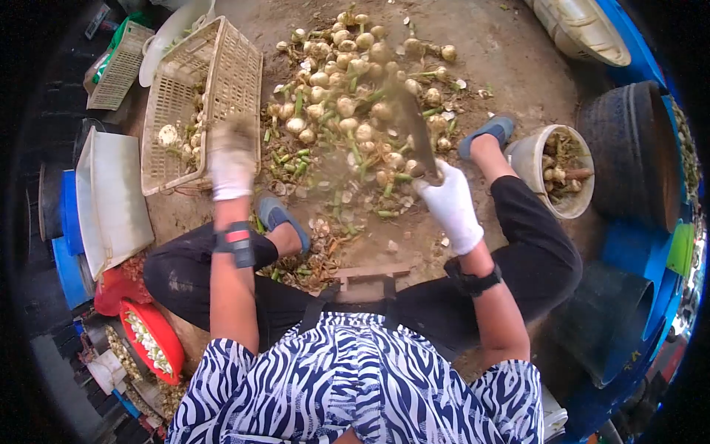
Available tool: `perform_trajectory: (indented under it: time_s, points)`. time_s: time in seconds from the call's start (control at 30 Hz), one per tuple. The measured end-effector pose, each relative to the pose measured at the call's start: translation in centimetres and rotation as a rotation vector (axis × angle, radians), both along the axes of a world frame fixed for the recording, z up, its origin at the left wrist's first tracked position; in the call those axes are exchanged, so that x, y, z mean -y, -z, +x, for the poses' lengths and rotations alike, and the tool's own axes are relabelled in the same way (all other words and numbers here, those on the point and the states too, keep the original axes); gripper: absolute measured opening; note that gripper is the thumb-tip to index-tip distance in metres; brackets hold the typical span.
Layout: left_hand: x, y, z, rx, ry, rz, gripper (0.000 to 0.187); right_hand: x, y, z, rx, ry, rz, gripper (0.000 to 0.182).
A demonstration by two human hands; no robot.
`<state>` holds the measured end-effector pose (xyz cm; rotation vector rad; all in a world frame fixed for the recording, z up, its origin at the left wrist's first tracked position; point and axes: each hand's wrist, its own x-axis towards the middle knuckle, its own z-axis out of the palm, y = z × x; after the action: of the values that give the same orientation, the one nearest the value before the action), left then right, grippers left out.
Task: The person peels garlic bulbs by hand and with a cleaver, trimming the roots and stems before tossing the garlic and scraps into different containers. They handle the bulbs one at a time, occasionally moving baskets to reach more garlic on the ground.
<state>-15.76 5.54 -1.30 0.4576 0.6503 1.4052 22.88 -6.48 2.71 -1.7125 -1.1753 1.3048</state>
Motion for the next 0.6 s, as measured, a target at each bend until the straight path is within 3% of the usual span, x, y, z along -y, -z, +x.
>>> perform_trajectory:
  time_s: [0.1, 0.13, 0.17, 0.2, 0.27, 0.37, 0.4, 0.47, 0.6]
  points:
    - [-0.1, 7.9, 9.3, -1.122, 0.355, -0.113, 0.019, -1.3, -1.9, 0.3, -0.004, 0.007, -0.093, 0.026]
    - [-0.2, 11.1, 11.8, -1.205, 0.473, -0.077, 0.021, -1.5, -1.6, 0.6, -0.019, 0.009, -0.141, 0.027]
    - [-0.7, 13.6, 13.6, -1.630, 0.445, 0.156, 0.026, -1.6, -1.1, 0.6, 0.014, 0.004, -0.097, 0.029]
    - [-1.6, 16.2, 14.8, -1.718, 0.462, 0.141, 0.028, -1.7, -0.5, 0.9, 0.018, 0.014, -0.107, 0.029]
    - [-2.3, 15.5, 18.3, -1.883, 0.445, 0.046, 0.026, -1.4, 0.9, 1.2, 0.048, 0.011, -0.102, 0.030]
    - [-2.3, 14.9, 21.0, -1.973, 0.553, 0.104, 0.025, -1.9, 1.2, 1.5, 0.042, 0.020, -0.173, 0.030]
    - [-2.0, 15.3, 21.4, -1.976, 0.564, 0.105, 0.025, -2.2, 0.9, 1.4, 0.011, 0.026, -0.254, 0.031]
    - [-1.4, 15.7, 21.8, -1.994, 0.545, 0.000, 0.028, -1.9, 2.8, 1.7, 0.043, 0.008, -0.156, 0.031]
    - [0.6, 15.3, 22.1, -1.997, 0.504, 0.073, 0.040, -1.7, 3.9, 2.1, 0.063, 0.032, -0.092, 0.032]
